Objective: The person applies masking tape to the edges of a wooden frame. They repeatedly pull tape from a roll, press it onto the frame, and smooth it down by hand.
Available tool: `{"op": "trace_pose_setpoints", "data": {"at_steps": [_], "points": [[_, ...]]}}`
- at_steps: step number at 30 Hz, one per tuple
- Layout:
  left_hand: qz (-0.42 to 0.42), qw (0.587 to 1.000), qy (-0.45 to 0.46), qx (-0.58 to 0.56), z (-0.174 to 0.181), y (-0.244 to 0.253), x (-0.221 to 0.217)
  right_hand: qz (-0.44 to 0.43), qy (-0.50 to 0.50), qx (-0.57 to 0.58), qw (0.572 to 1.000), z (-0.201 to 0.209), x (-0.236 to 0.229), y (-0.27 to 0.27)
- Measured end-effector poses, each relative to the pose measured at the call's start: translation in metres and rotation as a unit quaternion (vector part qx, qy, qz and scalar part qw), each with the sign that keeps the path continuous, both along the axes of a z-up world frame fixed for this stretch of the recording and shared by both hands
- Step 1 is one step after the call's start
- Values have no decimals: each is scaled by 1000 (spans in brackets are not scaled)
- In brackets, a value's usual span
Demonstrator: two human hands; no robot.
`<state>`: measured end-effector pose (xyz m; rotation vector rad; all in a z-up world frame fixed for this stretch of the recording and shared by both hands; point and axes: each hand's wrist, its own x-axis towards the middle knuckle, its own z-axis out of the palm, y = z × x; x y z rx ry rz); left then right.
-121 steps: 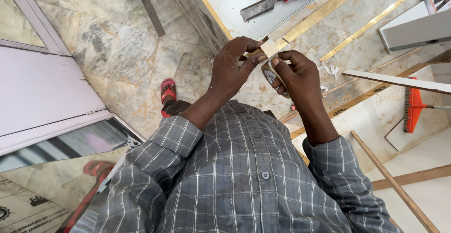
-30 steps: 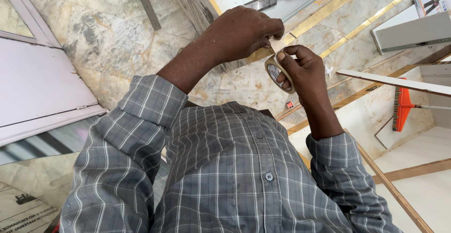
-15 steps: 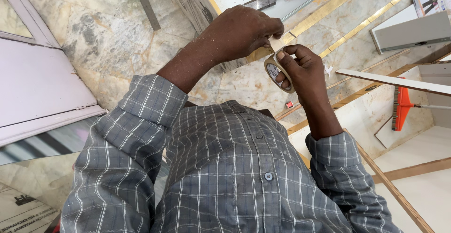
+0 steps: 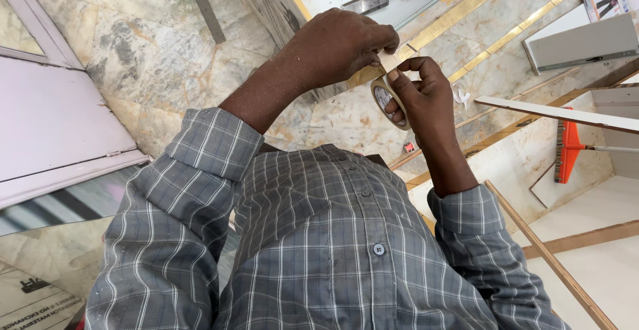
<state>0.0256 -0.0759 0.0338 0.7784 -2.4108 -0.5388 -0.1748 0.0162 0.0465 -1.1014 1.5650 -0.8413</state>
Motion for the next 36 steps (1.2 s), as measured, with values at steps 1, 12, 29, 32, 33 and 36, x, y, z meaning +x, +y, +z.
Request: {"op": "trace_pose_setpoints", "data": {"at_steps": [1,12,29,32,33,36], "points": [[2,1000,-2,4,0,0,0,0,-3,1,1000,-1,0,0],[1,1000,-12,4,6,7,3,4,-19,13,1000,-6,1,1],[211,971,55,-95,-10,60,-34,22,-64,7,998,-18,-9,-5],[223,967,79,-91,-12,61,-38,28,-71,13,997,-18,-11,-8],[228,966,93,-81,-12,63,-39,30,-73,15,997,-19,-12,-8],[236,962,131,-49,-14,67,-42,25,-89,29,995,-21,-13,-10]]}}
